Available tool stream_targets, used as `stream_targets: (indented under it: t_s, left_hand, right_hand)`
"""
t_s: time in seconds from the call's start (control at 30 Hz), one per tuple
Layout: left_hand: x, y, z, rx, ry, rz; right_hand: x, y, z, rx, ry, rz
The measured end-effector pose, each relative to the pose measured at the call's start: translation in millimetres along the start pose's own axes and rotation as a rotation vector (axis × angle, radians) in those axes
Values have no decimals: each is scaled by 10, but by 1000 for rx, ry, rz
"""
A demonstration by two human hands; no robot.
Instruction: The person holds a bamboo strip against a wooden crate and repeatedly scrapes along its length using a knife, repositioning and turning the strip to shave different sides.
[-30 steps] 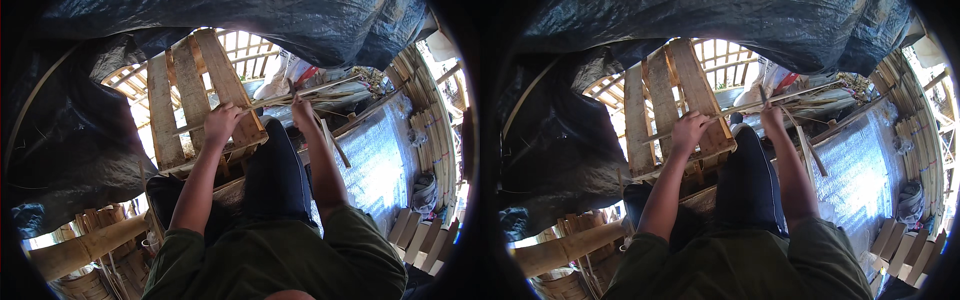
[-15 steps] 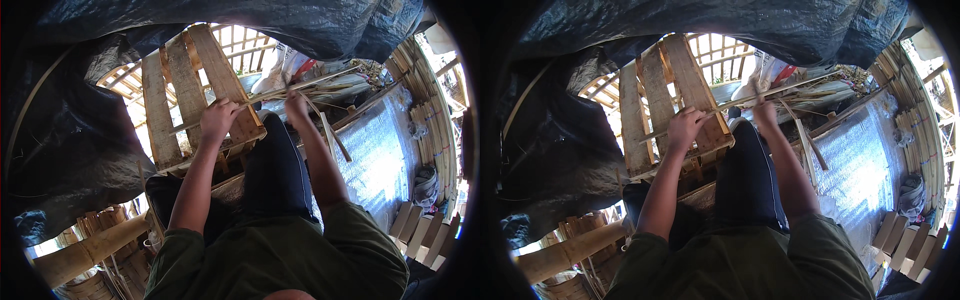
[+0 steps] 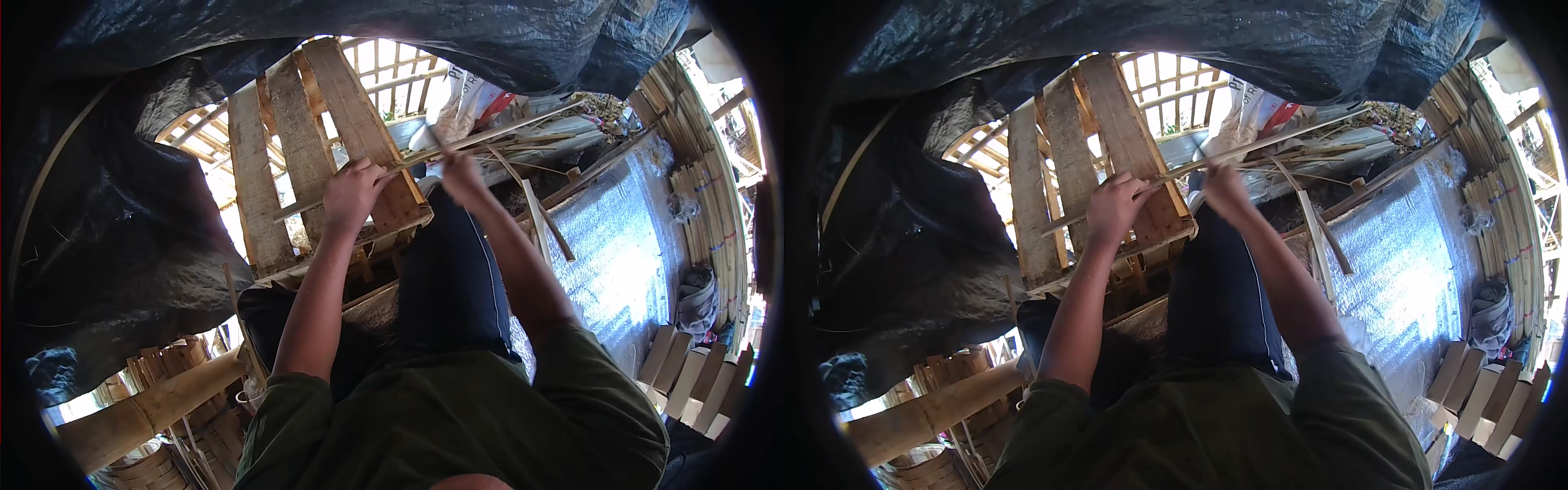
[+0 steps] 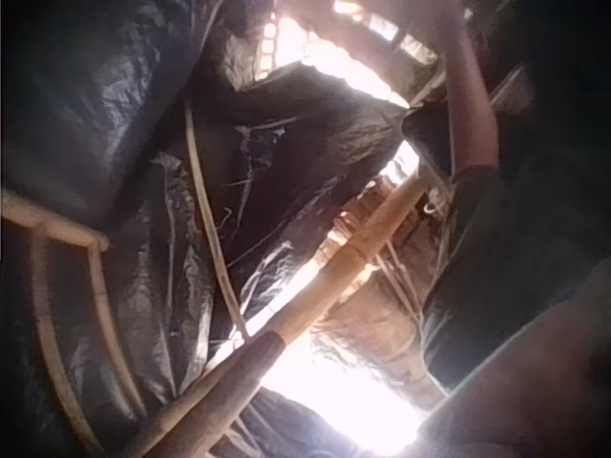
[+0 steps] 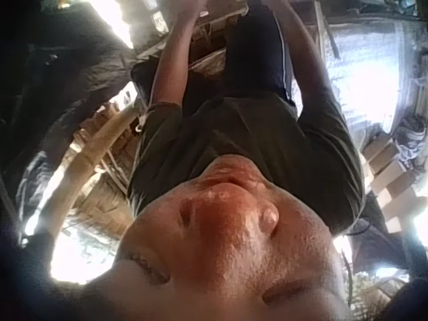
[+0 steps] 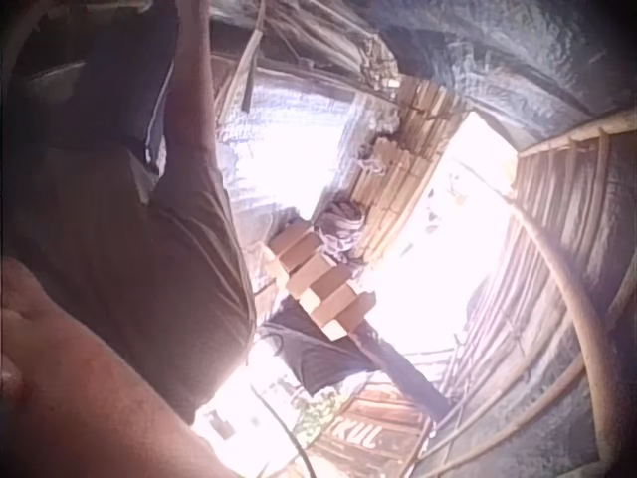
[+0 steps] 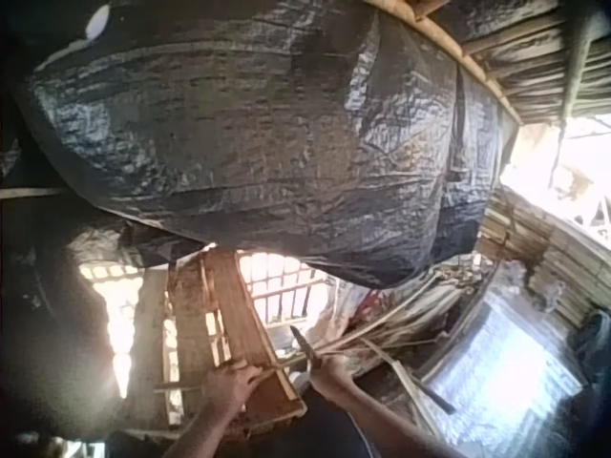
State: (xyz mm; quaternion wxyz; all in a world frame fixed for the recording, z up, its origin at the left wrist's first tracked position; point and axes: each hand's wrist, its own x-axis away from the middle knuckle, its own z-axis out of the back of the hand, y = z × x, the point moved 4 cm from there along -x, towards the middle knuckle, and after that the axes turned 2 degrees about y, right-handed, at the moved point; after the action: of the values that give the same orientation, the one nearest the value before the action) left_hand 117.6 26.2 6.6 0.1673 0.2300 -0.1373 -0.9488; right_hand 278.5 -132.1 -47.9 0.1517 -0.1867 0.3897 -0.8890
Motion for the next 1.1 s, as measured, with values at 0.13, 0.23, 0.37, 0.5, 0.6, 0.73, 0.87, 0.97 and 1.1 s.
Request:
stream_targets:
  t_s: [0.13,0.23,0.37,0.5,0.6,0.73,0.87,0.97,1.1]
  left_hand:
    - [52,0,18,-30,24,-15]
    - [58,-4,16,-10,22,-11]
    - [35,17,15,-30,22,-27]
    - [56,-72,-15,6,24,-1]
    - [22,45,65,-19,17,-29]
    - [51,-46,22,-35,-18,11]
    - [55,-9,-10,-31,-22,5]
    - [61,16,-27,-71,-3,-11]
    - [48,-87,12,1,85,-36]
  right_hand:
    - [-36,-117,240,-125,-72,-136]
    - [113,-178,124,-3,-13,-187]
    - [-118,-27,309,45,-66,-180]
    - [190,-296,174,71,-43,-206]
    - [-252,262,321,-26,-33,-224]
    - [200,-133,52,-43,-25,-221]
    - [-59,75,384,-117,76,-262]
    - [-71,82,374,-96,-55,-156]
    - [13,158,417,-254,-419,-82]
